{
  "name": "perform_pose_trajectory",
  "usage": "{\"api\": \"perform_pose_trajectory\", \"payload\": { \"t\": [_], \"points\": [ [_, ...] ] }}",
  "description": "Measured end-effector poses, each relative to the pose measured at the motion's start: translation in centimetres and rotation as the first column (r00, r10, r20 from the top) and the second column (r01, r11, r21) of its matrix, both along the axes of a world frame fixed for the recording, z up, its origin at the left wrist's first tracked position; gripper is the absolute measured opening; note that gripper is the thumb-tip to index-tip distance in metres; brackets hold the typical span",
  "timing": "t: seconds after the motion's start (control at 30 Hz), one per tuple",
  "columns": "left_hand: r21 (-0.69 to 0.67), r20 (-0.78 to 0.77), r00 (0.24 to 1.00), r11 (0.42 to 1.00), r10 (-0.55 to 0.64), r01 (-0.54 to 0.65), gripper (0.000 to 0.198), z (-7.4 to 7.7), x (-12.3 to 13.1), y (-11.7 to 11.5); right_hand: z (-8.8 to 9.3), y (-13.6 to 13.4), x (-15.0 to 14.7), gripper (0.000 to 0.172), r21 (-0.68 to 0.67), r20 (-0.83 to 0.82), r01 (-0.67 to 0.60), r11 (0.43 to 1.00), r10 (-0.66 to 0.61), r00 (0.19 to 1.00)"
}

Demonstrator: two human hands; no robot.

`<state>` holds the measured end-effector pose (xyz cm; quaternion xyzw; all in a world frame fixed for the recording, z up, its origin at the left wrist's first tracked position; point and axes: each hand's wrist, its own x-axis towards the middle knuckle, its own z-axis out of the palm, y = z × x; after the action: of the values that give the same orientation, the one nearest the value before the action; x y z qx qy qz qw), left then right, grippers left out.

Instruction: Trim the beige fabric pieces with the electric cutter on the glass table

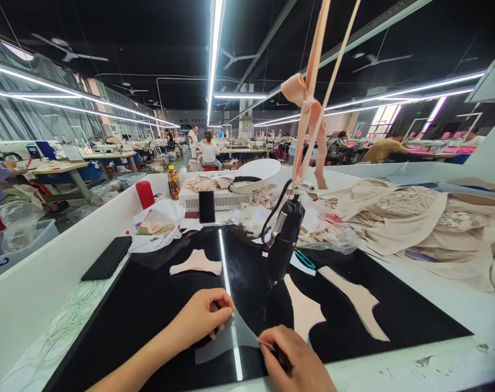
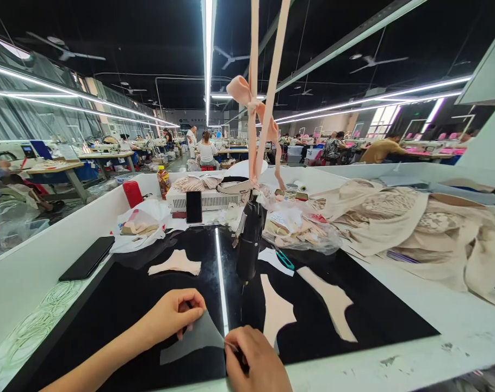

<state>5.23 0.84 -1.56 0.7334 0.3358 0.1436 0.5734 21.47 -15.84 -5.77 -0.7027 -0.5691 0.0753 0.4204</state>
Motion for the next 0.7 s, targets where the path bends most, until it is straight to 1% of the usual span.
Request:
{"api": "perform_pose_trajectory", "payload": {
  "t": [0.13,0.3,0.37,0.47,0.57,0.7],
  "points": [
    [0.041,-0.051,0.998,0.999,-0.023,0.025,0.022,0.2,-0.1,0.0,-0.6,0.2,0.1,0.022,0.009,0.104,-0.029,1.000,0.027,0.994],
    [0.077,-0.109,0.993,0.996,-0.040,0.049,0.024,1.0,-0.1,-0.1,-0.5,0.1,0.4,0.022,-0.004,0.127,-0.006,1.000,0.007,0.992],
    [0.113,-0.134,0.990,0.991,-0.049,0.064,0.025,1.3,-0.1,-0.2,-0.5,0.1,0.4,0.021,-0.011,0.120,-0.003,1.000,0.005,0.993],
    [0.236,-0.157,0.986,0.968,-0.046,0.083,0.021,1.7,-0.2,-0.1,-0.6,0.1,0.5,0.021,-0.018,0.112,-0.007,1.000,0.009,0.994],
    [0.377,-0.179,0.984,0.923,-0.007,0.076,0.015,1.9,-0.4,-0.1,-1.0,0.2,0.5,0.023,-0.020,0.116,-0.007,1.000,0.009,0.993],
    [0.463,-0.228,0.973,0.883,0.033,0.079,0.015,1.9,-0.2,-0.2,-1.4,0.3,0.5,0.022,-0.014,0.147,-0.014,1.000,0.016,0.989]
  ]
}}
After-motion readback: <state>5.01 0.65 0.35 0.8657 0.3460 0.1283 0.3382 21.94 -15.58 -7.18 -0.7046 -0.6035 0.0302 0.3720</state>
